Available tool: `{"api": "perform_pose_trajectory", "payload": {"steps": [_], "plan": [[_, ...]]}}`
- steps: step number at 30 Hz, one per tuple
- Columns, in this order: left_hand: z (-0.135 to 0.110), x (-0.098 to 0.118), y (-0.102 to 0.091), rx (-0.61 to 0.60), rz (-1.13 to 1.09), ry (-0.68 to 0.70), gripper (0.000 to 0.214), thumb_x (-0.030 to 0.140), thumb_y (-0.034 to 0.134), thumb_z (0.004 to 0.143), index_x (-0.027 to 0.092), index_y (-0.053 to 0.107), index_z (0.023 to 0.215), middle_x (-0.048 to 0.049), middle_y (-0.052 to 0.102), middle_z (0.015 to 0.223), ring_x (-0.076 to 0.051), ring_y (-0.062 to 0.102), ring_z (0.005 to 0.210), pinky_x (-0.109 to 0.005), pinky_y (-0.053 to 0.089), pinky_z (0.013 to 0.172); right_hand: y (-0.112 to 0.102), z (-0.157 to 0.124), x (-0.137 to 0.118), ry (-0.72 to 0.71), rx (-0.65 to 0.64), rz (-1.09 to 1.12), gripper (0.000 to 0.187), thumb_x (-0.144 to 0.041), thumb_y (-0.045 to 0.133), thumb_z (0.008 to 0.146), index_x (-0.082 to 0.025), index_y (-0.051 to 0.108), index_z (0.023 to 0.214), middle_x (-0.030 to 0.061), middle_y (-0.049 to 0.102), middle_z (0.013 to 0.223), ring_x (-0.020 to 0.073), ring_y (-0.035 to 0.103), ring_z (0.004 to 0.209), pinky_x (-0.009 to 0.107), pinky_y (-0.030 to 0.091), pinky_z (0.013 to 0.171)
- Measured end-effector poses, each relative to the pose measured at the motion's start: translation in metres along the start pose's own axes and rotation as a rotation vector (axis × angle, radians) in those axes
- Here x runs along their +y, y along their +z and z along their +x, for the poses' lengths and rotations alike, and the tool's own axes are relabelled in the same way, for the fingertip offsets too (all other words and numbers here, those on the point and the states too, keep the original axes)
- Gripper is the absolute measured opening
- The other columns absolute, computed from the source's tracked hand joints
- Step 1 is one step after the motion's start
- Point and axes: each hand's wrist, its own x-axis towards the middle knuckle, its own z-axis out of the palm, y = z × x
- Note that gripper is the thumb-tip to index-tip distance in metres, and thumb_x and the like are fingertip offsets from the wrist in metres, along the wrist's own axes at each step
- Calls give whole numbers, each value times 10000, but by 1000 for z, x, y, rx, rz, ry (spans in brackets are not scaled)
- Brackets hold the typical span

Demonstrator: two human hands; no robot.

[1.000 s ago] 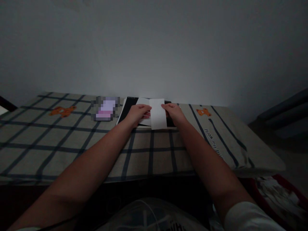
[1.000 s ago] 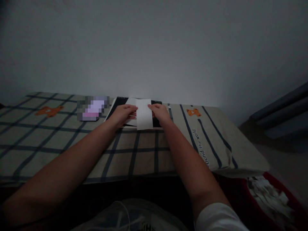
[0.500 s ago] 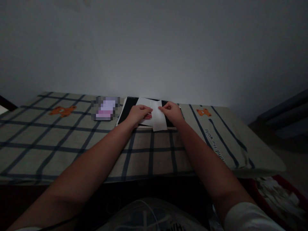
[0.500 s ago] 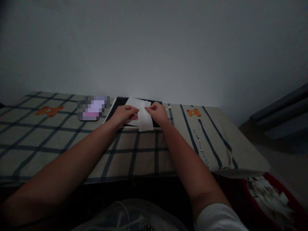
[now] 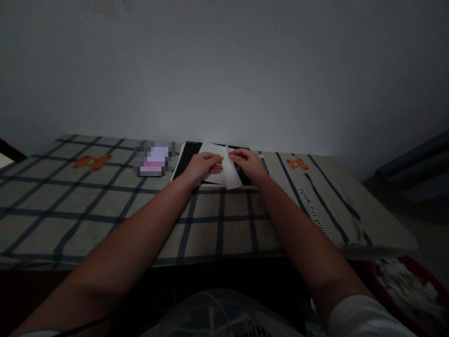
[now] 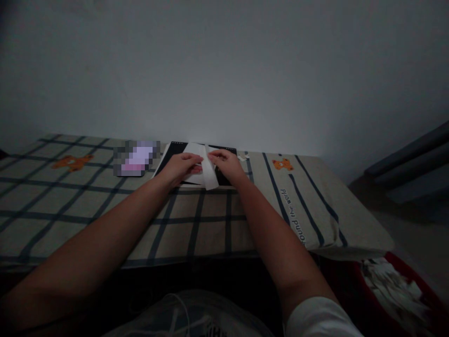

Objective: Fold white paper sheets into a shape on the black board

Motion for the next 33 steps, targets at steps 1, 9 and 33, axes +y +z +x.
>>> {"api": "perform_pose_trajectory", "payload": {"steps": [1,9,33], "plan": [[0,0,0,-14,-4,1,51,155,719,764,128,676,762,-38,690,723,-87,645,603,-228,562,696,1,0,1,28,2,38,296,-429,674,745,-201,650,932,17,648,837,140,570,727,253,449,582],[-3,0,-3,-108,81,78,131,263,723,767,152,714,836,-49,710,834,-98,635,701,-218,546,689,2,-2,-2,214,-178,303,356,-390,707,738,-190,637,1024,22,664,907,118,586,743,231,475,596],[-11,6,3,-122,109,105,250,223,807,645,114,724,855,-54,723,830,-113,637,712,-276,533,760,4,-3,-3,211,-121,324,269,-304,771,649,-174,614,825,1,646,769,121,577,676,260,461,614]]}}
